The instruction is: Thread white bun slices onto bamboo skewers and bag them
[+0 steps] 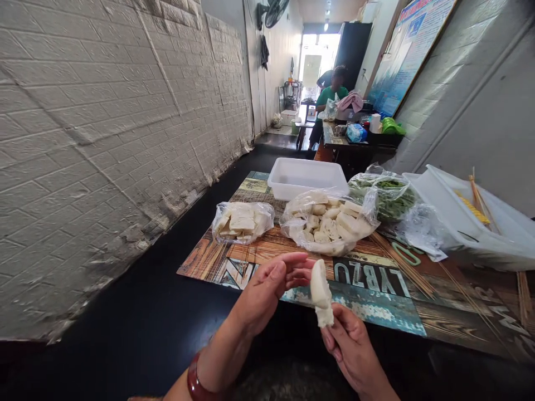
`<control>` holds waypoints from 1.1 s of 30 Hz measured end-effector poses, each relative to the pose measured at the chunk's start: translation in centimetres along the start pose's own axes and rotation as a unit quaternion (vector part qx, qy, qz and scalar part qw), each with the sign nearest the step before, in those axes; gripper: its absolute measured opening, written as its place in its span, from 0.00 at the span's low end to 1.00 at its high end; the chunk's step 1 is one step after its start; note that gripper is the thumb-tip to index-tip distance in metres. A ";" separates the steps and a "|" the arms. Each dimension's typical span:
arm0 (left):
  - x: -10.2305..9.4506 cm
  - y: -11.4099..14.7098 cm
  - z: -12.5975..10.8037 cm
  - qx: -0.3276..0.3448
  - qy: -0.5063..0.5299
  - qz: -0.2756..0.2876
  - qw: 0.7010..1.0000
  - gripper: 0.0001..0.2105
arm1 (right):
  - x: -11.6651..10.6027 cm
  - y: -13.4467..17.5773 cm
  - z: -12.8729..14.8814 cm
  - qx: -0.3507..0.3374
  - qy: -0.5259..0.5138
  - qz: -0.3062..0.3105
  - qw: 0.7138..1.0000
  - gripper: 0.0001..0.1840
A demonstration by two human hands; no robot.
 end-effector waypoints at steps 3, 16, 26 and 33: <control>0.0 -0.2 0.1 0.003 0.005 -0.011 1.000 0.17 | 0.6 -0.1 0.2 0.028 -0.060 0.024 0.998 0.18; -1.1 0.2 0.0 0.031 -0.024 -0.055 0.998 0.15 | 1.4 0.0 0.6 0.058 -0.125 0.057 0.989 0.16; -1.3 0.3 0.1 0.042 0.025 -0.063 0.997 0.19 | 1.1 0.0 1.0 -0.030 0.112 -0.052 0.992 0.15; -1.5 0.2 1.2 -0.011 0.028 -0.099 0.995 0.18 | 2.0 0.1 0.6 0.031 0.134 -0.028 0.990 0.23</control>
Point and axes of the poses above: each hand's wrist, its own y-axis away from the middle knuckle, its own x-axis out of the palm, z = x × y, the point moved 4 cm from there along -y, towards the middle knuckle, and after that the axes turned 4 degrees about y, right-handed, at the moved point
